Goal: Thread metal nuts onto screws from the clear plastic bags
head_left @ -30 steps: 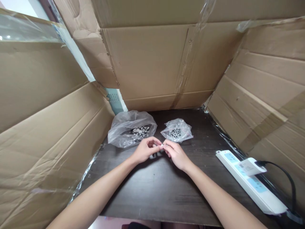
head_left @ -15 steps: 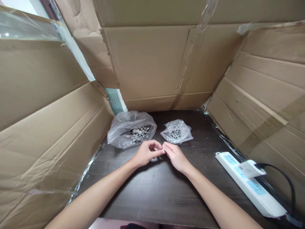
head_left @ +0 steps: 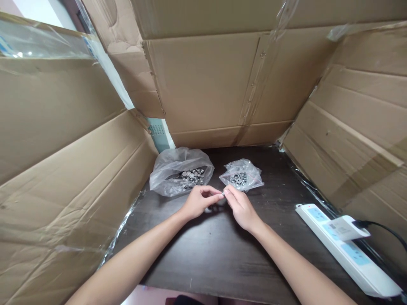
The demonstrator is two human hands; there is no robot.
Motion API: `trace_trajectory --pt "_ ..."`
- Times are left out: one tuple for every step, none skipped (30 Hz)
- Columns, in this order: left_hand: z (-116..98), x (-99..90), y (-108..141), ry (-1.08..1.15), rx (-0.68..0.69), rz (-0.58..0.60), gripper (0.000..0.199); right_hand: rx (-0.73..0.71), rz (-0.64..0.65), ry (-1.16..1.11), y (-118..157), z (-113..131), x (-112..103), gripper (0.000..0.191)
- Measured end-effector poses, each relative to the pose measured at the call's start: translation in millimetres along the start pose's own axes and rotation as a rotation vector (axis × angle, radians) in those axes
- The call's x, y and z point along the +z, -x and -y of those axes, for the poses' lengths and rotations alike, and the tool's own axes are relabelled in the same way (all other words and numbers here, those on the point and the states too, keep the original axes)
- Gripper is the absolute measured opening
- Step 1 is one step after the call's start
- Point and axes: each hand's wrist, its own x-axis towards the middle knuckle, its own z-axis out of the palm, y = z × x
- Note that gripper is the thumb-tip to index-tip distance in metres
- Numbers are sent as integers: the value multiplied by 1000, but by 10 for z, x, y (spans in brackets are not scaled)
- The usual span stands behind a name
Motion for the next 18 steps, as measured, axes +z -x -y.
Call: trace_trajectory --pt "3 2 -3 -1 7 2 35 -1 0 -2 2 3 0 34" --pt "5 4 -7 -2 13 4 35 -3 0 -4 5 7 0 34" --pt "6 7 -11 -1 15 5 35 -5 0 -3 6 9 1 34" --pt "4 11 -13 3 12 7 36 -8 0 0 8 10 3 34" --pt "0 15 -12 6 7 13 36 -11 0 6 9 8 5 34" --pt "-7 20 -8 -1 3 20 37 -10 -1 16 10 3 9 34" --pt "-18 26 0 -23 5 30 37 -7 1 28 11 -2 13 35" --pt "-32 31 12 -67 19 41 37 -5 5 42 13 -9 19 35" --pt "-47 37 28 -132 48 54 36 -6 14 56 15 -16 25 36" --pt "-63 42 45 -209 91 68 35 -10 23 67 18 -23 32 37" --pt "-77 46 62 -288 140 81 34 -20 32 74 21 -29 39 37" --pt "-87 50 77 -359 187 93 33 -33 38 77 24 -33 48 37" --pt "-93 52 90 -415 223 103 33 -49 41 76 28 -37 57 37" --pt "-95 54 100 -454 244 110 33 -67 41 75 32 -40 67 37" --pt "-93 57 106 -478 252 112 34 -84 39 74 36 -43 78 37" --pt "-88 59 109 -494 250 111 35 -101 36 76 41 -46 88 36" --pt "-83 62 111 -505 245 104 36 -115 32 80 47 -48 97 36" --pt "-78 65 111 -514 240 98 37 -126 27 84 53 -50 105 35"
